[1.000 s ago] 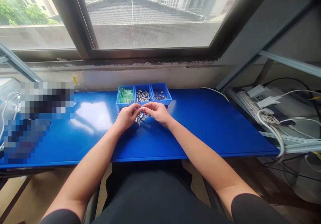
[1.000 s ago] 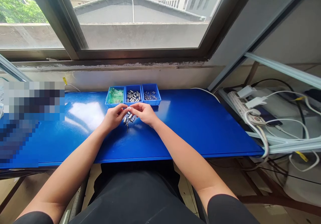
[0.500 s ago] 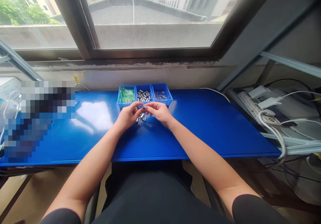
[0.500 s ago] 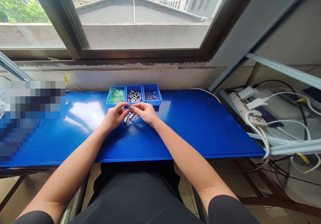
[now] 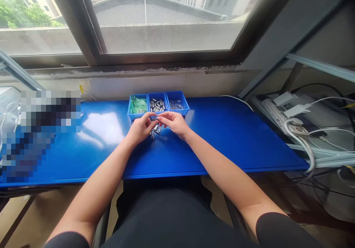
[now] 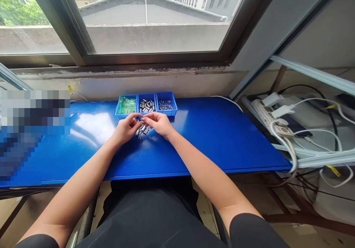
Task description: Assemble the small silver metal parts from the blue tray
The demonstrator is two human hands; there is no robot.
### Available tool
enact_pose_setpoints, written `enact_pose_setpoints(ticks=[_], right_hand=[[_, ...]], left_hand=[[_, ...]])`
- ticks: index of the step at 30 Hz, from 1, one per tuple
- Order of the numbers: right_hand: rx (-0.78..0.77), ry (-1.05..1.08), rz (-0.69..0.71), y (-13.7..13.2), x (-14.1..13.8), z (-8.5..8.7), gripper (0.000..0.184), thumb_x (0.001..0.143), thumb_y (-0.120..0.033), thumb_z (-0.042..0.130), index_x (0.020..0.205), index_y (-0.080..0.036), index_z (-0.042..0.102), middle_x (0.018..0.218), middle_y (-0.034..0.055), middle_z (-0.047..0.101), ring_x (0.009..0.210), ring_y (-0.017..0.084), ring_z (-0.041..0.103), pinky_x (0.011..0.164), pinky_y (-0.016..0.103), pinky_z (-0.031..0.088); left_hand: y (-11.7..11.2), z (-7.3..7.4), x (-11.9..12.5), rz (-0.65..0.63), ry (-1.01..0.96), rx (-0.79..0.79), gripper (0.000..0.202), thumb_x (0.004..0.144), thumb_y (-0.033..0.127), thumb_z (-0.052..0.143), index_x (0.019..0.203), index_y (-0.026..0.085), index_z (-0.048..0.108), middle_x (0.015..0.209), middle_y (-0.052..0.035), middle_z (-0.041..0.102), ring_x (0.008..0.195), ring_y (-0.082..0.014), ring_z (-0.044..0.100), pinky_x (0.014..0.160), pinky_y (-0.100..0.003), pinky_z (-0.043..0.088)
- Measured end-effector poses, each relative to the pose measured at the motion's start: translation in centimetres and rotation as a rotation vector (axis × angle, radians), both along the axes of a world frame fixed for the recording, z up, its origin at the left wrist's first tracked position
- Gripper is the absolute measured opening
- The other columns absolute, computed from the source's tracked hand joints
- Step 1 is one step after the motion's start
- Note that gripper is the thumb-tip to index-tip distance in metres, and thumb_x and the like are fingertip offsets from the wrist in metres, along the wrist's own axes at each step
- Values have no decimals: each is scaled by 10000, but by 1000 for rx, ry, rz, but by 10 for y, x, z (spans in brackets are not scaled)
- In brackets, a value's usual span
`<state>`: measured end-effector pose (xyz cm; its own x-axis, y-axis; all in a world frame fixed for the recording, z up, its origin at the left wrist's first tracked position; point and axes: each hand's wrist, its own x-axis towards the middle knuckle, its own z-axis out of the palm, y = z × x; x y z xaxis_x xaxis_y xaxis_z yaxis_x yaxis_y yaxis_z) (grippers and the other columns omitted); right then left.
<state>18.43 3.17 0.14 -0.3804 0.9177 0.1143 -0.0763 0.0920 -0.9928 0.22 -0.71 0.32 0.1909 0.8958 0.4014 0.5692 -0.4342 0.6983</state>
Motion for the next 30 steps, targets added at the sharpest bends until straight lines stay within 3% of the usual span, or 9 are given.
enact_pose_setpoints(ticks=[9, 13, 17, 30], right_hand=[[13, -45, 29, -2, 0, 0, 414, 692, -505, 782, 896, -153, 708, 770, 52, 714, 716, 171, 662, 666, 305, 527], [41, -81, 69, -4, 0, 0, 391, 744, -522, 734, 871, -154, 708, 770, 54, 709, 718, 171, 660, 696, 313, 533], [62, -135, 55, -5, 1, 2, 411, 790, -563, 670, 776, -153, 698, 708, 46, 687, 675, 160, 631, 659, 293, 507], [11, -29, -1, -5, -1, 3, 416, 706, -531, 759, 867, -164, 646, 747, 46, 701, 670, 160, 643, 624, 295, 514]], left_hand=[[3, -2, -1, 48, 50, -1, 309, 940, 446, 516, 864, 171, 634, 649, 17, 610, 556, -96, 483, 558, -214, 386], [3, -2, -1, 54, 19, 13, 298, 920, 446, 550, 890, 170, 657, 600, 33, 573, 519, -87, 458, 535, -210, 382], [0, 0, 1, 2, -10, 8, 312, 854, 421, 655, 1037, 169, 668, 553, 62, 519, 482, -78, 441, 512, -201, 379], [4, -3, -3, -12, 116, 63, 309, 962, 412, 494, 1000, 171, 682, 738, -14, 692, 630, -113, 592, 627, -213, 442]])
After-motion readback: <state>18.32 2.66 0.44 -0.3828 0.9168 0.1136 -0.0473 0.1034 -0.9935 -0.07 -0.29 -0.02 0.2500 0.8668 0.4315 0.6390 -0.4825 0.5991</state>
